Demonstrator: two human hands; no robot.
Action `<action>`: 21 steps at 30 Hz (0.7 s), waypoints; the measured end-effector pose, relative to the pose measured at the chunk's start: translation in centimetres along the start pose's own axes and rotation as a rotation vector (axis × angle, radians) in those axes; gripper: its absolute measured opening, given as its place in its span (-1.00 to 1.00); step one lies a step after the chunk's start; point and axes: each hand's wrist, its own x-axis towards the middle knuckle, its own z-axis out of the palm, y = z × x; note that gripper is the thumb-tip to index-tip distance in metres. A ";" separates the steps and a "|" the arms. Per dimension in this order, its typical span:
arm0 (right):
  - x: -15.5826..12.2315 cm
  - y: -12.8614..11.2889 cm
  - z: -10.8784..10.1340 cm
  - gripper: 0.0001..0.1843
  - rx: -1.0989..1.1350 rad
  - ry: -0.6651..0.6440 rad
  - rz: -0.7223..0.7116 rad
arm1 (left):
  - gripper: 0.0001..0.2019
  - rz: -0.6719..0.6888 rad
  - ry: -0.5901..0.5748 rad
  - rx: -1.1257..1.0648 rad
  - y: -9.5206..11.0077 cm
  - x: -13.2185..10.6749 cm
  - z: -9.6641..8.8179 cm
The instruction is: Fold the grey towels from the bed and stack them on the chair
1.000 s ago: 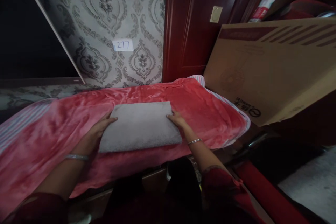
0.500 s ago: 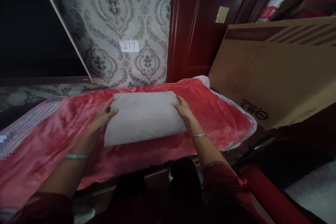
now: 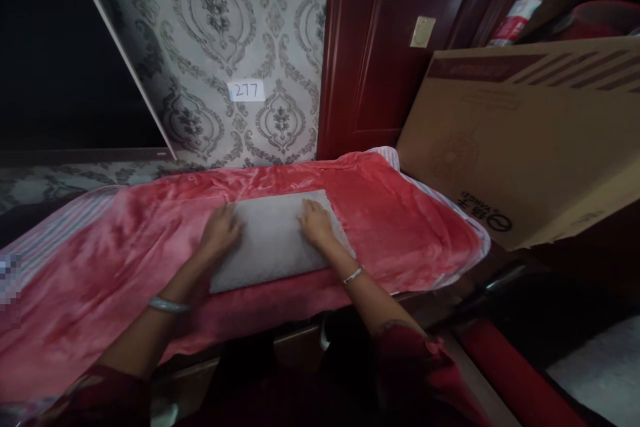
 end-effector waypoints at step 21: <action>0.1 -1.1 2.0 -0.27 -0.226 -0.247 -0.088 | -0.35 0.081 -0.240 0.396 2.9 -2.4 3.6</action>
